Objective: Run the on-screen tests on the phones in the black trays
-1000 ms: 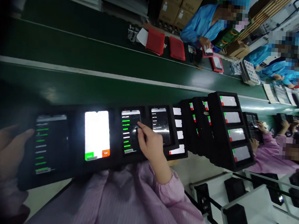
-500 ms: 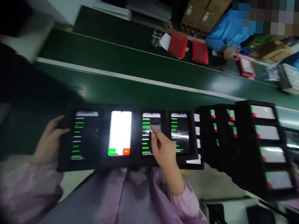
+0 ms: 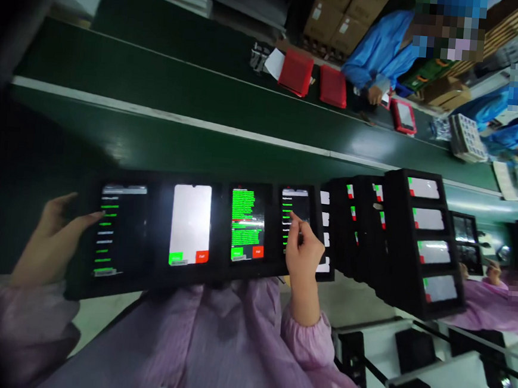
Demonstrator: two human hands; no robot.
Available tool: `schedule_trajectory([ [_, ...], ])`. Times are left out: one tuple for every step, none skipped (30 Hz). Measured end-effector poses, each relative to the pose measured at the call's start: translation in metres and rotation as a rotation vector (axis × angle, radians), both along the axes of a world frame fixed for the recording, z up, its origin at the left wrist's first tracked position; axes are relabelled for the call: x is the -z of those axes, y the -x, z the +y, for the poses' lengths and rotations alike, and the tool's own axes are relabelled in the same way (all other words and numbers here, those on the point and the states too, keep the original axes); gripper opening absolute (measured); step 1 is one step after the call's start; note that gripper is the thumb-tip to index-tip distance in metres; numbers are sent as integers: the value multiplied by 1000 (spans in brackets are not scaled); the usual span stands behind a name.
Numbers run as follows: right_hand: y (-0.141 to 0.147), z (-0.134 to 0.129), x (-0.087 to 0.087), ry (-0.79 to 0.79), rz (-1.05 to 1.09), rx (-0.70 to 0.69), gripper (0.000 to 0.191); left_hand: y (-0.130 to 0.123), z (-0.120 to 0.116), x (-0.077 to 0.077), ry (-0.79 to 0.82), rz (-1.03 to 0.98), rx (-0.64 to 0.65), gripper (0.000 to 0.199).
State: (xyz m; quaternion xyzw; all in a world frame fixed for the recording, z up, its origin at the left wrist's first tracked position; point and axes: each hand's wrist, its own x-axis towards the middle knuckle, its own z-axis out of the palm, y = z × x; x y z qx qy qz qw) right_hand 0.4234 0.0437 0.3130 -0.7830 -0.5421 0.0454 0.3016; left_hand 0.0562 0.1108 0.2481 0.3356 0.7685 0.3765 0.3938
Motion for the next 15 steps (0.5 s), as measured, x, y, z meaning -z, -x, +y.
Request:
schedule_trajectory([
  [-4, 0, 1, 6, -4, 12, 39, -3, 0, -6, 29, -12, -19, 58],
  [-6, 1, 2, 11, -7, 15, 40, -6, 1, -12, 51, -21, -30, 58],
  [-8, 1, 4, 16, -8, 13, 40, -9, 1, -17, 72, -34, -46, 57],
  [-10, 2, 6, 20, -9, 9, 41, -11, 2, -21, 88, -47, -65, 57],
  [-11, 4, 8, 28, -6, 3, 41, -13, 2, -24, 98, -59, -81, 57],
  [-11, 5, 9, 39, -3, -3, 41, -15, 3, -26, 101, -66, -99, 56],
  [-11, 5, 10, 50, 2, -7, 40, -16, 3, -27, 100, -67, -111, 55],
  [-11, 6, 11, 58, 6, -8, 40, -17, 3, -27, 98, -63, -112, 55],
  [-11, 5, 10, 60, 11, -6, 40, -17, 3, -26, 95, -56, -111, 55],
  [-11, 3, 9, 51, 13, 0, 40, -16, 3, -25, 97, -50, -107, 56],
  [-11, 1, 7, 33, 13, 8, 40, -15, 2, -22, 95, -38, -105, 57],
  [-12, -3, 5, 9, 10, 14, 39, -13, 1, -18, 89, -23, -102, 57],
  [-13, -8, 2, -15, 5, 15, 38, -9, 0, -13, 75, -6, -91, 59],
  [-15, -14, 0, -34, -3, 6, 37, -5, -2, -6, 45, 17, -62, 60],
  [-17, -20, -2, -45, -12, -10, 37, 0, -4, 1, 8, 40, -17, 61],
])
